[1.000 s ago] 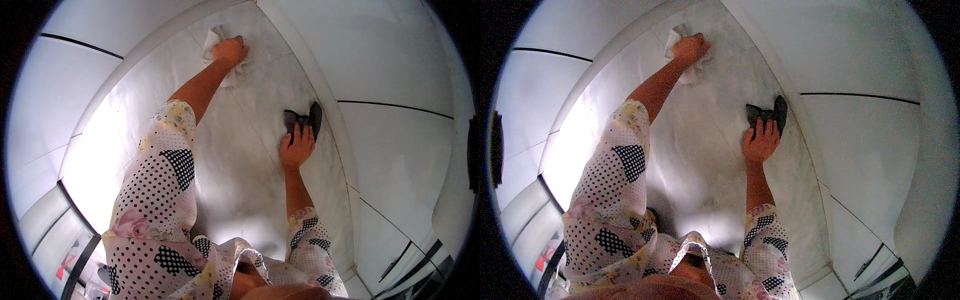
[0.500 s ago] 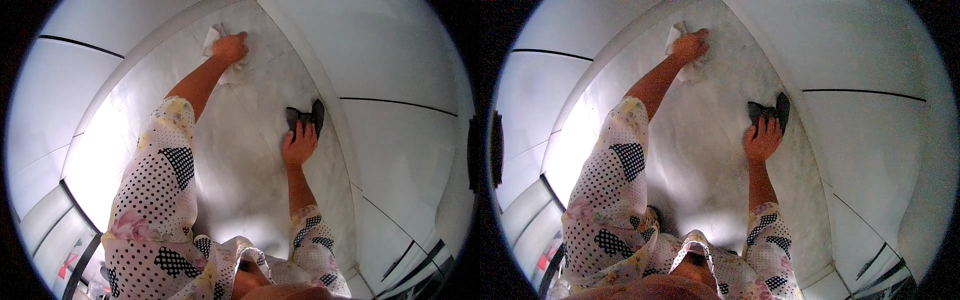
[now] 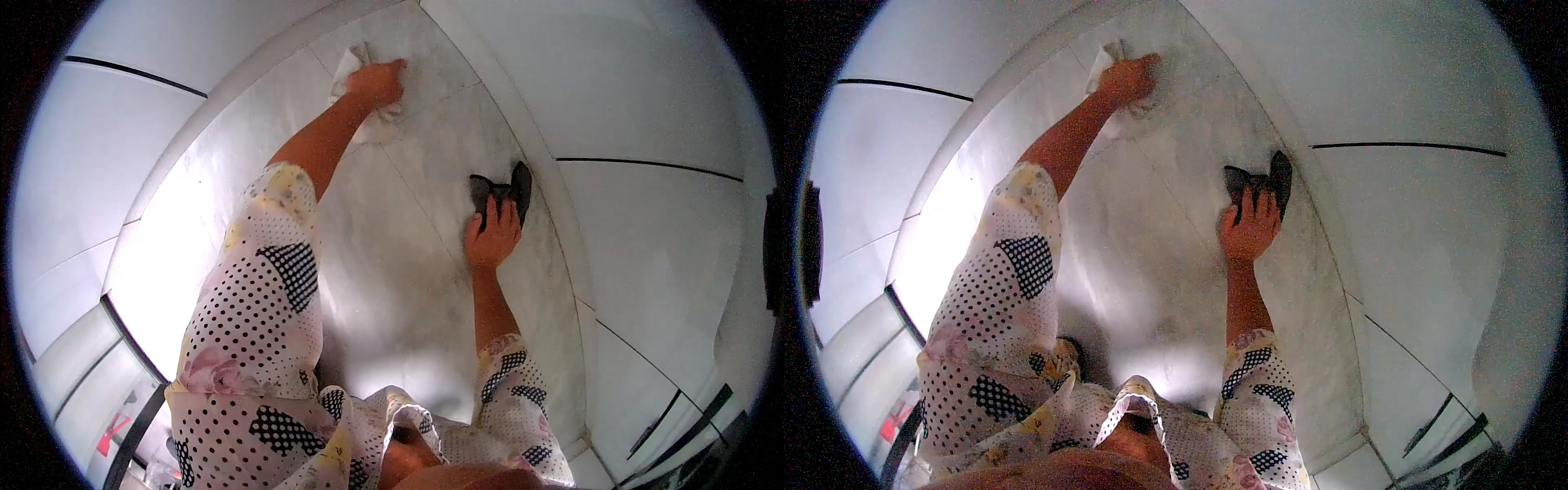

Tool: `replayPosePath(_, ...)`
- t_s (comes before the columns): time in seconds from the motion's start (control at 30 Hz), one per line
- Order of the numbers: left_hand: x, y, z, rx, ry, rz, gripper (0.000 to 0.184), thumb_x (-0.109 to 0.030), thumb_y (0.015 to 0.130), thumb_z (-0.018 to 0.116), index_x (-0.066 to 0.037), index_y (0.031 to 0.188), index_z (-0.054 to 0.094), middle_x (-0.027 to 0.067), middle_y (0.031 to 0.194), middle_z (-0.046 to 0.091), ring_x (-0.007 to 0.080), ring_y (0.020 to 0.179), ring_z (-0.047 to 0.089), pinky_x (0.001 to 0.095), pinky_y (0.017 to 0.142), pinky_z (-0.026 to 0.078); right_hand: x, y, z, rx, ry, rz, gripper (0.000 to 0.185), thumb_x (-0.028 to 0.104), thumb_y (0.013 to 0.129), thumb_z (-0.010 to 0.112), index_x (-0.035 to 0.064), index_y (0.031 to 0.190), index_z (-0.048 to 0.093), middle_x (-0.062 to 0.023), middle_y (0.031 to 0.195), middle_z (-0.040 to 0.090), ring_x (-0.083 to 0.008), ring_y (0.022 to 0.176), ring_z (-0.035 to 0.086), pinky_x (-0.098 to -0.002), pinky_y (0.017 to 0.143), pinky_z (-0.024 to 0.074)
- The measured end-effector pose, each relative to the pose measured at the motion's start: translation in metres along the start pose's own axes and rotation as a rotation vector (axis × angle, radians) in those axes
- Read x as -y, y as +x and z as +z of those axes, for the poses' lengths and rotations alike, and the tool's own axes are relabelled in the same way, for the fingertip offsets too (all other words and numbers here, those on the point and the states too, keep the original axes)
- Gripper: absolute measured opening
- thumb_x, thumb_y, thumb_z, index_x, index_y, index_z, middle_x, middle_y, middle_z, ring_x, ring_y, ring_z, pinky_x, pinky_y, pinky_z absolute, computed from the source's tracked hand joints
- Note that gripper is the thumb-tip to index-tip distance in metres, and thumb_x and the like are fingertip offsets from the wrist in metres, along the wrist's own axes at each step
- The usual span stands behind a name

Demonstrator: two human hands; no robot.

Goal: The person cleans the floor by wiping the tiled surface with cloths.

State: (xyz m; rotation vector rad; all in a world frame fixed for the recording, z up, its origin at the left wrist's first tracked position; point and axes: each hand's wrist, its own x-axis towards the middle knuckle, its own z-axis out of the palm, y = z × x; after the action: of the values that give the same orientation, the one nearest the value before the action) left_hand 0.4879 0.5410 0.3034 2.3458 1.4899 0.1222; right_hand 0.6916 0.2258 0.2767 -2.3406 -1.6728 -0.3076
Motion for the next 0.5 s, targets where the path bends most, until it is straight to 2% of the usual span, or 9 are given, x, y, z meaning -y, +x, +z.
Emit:
replayPosePath(0.1, -0.002, -0.004, -0.003, 0.070, -0.040, -0.021, 0.053, -0.028, 0.086, 0.060, -0.024, 0.138, 0.047, 0.0181, 0.104, 0.068, 0.0354, 0.092, 0.068, 0.0506, 0.080, 0.054, 0.000, 0.000, 0.000, -0.001, 0.009, 0.008, 0.044, 0.036, 0.091, 0.047, 0.0115, 0.125, 0.061, -0.0159, 0.135, 0.052, -0.0353, 0.128, 0.045, -0.0518, 0.106, 0.0317)
replayPosePath(0.2, -0.001, 0.003, -0.003, -0.013, -0.037, 0.044, 0.054, -0.026, 0.086, 0.060, -0.026, 0.138, 0.046, 0.0184, 0.105, 0.068, 0.0356, 0.093, 0.067, 0.0506, 0.081, 0.054, 0.001, -0.003, -0.002, 0.000, 0.010, 0.006, 0.044, 0.036, 0.091, 0.046, 0.0118, 0.125, 0.062, -0.0159, 0.134, 0.052, -0.0353, 0.128, 0.045, -0.0516, 0.106, 0.0321)
replayPosePath(0.3, -0.011, -0.001, -0.010, 0.031, 0.032, -0.035, 0.056, -0.023, 0.085, 0.061, -0.026, 0.139, 0.046, 0.0183, 0.106, 0.068, 0.0362, 0.093, 0.067, 0.0501, 0.080, 0.054, 0.000, -0.001, -0.002, 0.013, -0.027, 0.009, 0.044, 0.036, 0.091, 0.046, 0.0117, 0.125, 0.062, -0.0162, 0.134, 0.052, -0.0354, 0.128, 0.046, -0.0515, 0.106, 0.0326)
replayPosePath(0.4, -0.002, -0.003, -0.002, 0.055, -0.031, -0.011, 0.056, -0.024, 0.085, 0.060, -0.025, 0.139, 0.046, 0.0186, 0.107, 0.067, 0.0364, 0.093, 0.067, 0.0498, 0.080, 0.054, -0.001, -0.001, 0.000, 0.002, -0.020, 0.004, 0.044, 0.036, 0.091, 0.046, 0.0116, 0.124, 0.062, -0.0163, 0.133, 0.053, -0.0356, 0.127, 0.046, -0.0517, 0.105, 0.0329)
replayPosePath(0.5, 0.003, 0.002, 0.002, -0.020, -0.038, 0.053, 0.053, -0.025, 0.086, 0.058, -0.024, 0.138, 0.047, 0.0185, 0.103, 0.068, 0.0365, 0.090, 0.068, 0.0502, 0.078, 0.055, 0.000, -0.002, -0.001, -0.004, -0.007, -0.002, 0.044, 0.037, 0.092, 0.047, 0.0115, 0.124, 0.062, -0.0162, 0.132, 0.054, -0.0359, 0.127, 0.046, -0.0522, 0.105, 0.0329)
